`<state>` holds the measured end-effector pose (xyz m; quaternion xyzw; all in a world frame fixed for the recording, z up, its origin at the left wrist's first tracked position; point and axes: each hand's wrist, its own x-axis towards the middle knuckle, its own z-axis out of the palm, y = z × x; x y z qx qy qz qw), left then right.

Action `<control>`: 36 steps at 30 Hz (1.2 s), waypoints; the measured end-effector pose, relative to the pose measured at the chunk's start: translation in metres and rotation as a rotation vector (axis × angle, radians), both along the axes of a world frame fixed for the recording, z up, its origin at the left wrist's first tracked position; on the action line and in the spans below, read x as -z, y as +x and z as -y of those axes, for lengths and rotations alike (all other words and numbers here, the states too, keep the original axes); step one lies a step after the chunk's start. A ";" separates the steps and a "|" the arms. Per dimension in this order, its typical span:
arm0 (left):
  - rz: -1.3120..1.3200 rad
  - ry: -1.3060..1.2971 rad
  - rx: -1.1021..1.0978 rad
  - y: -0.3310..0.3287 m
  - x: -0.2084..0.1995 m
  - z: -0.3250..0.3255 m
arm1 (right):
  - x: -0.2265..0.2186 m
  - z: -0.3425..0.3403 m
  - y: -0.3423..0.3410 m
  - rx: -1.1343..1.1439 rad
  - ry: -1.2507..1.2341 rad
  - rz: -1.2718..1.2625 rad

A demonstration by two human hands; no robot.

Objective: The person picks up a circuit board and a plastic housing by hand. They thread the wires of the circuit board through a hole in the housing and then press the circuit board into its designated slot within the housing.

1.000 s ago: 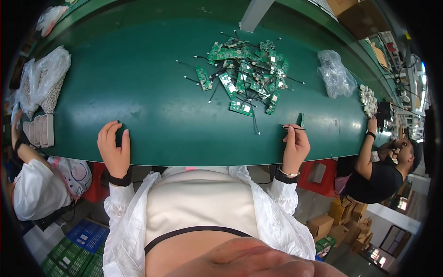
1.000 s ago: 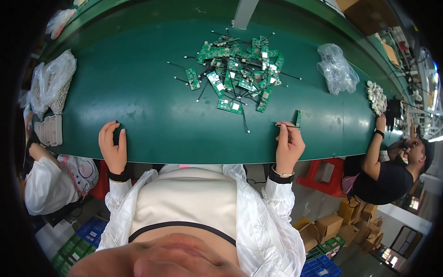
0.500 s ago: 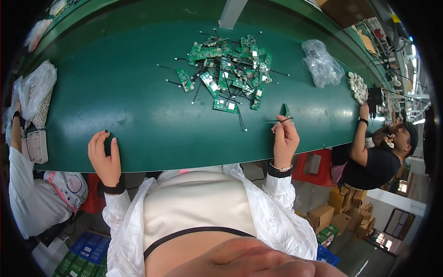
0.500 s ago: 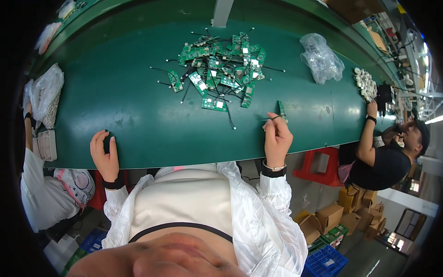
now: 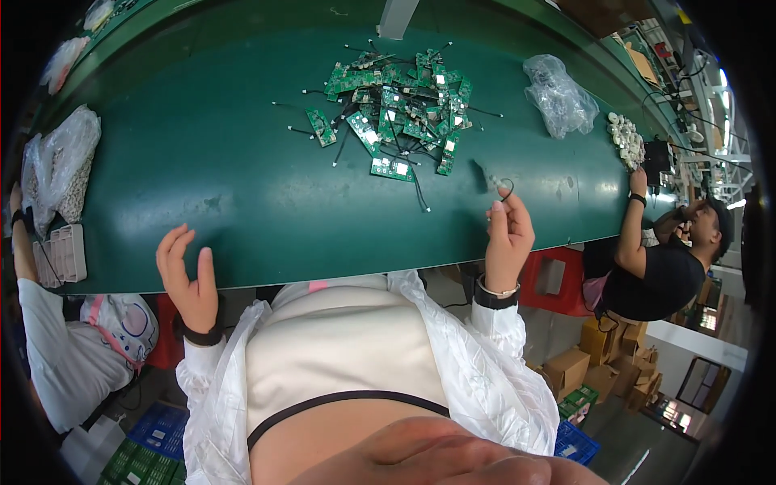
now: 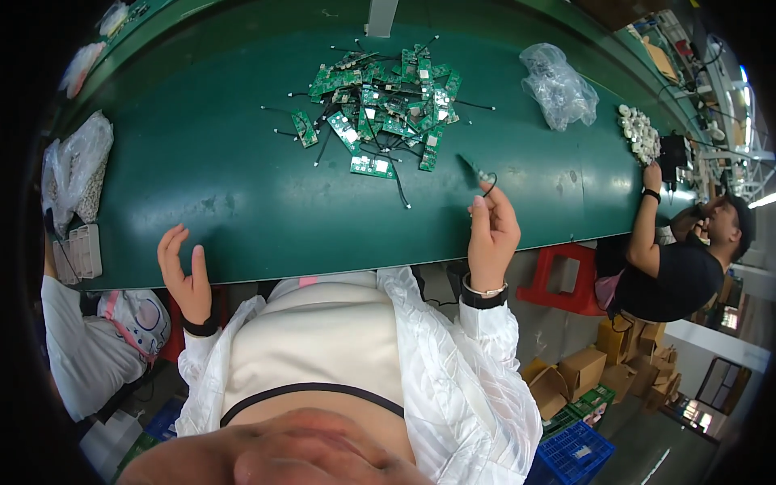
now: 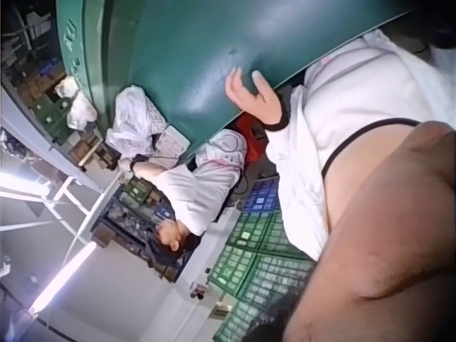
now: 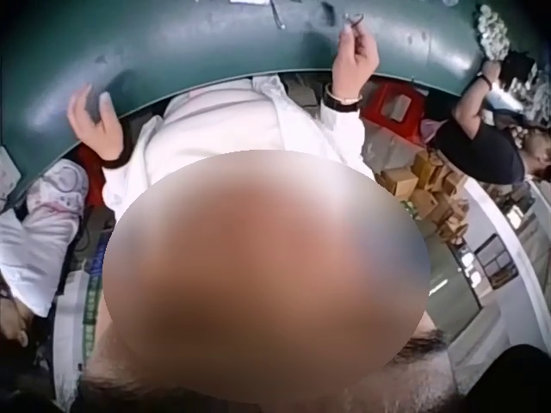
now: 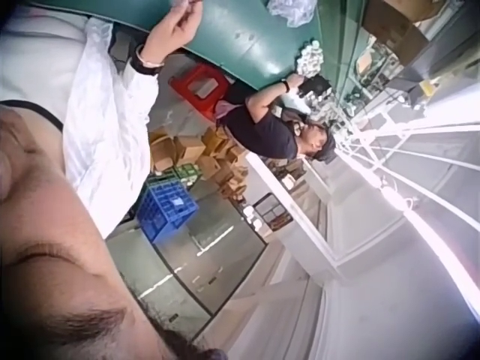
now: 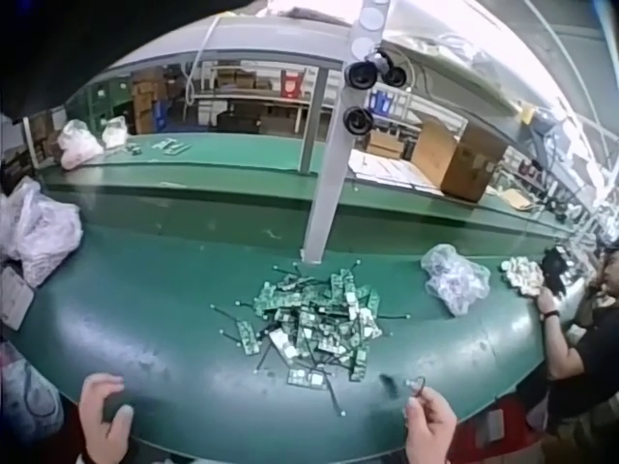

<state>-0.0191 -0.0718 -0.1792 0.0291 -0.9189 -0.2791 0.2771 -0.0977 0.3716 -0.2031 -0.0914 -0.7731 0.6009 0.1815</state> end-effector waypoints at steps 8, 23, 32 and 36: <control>0.667 0.751 0.892 -0.019 -0.033 -0.071 | -0.062 0.059 0.012 -0.475 0.198 0.016; 0.620 1.582 0.612 -0.053 0.015 -0.097 | -0.081 0.078 -0.030 -0.655 0.719 -0.100; 0.401 1.848 0.712 -0.065 -0.019 -0.066 | -0.050 0.041 -0.116 -0.460 1.119 -0.217; 0.656 1.967 0.777 -0.063 0.002 -0.059 | -0.053 0.032 -0.123 -0.585 1.256 -0.042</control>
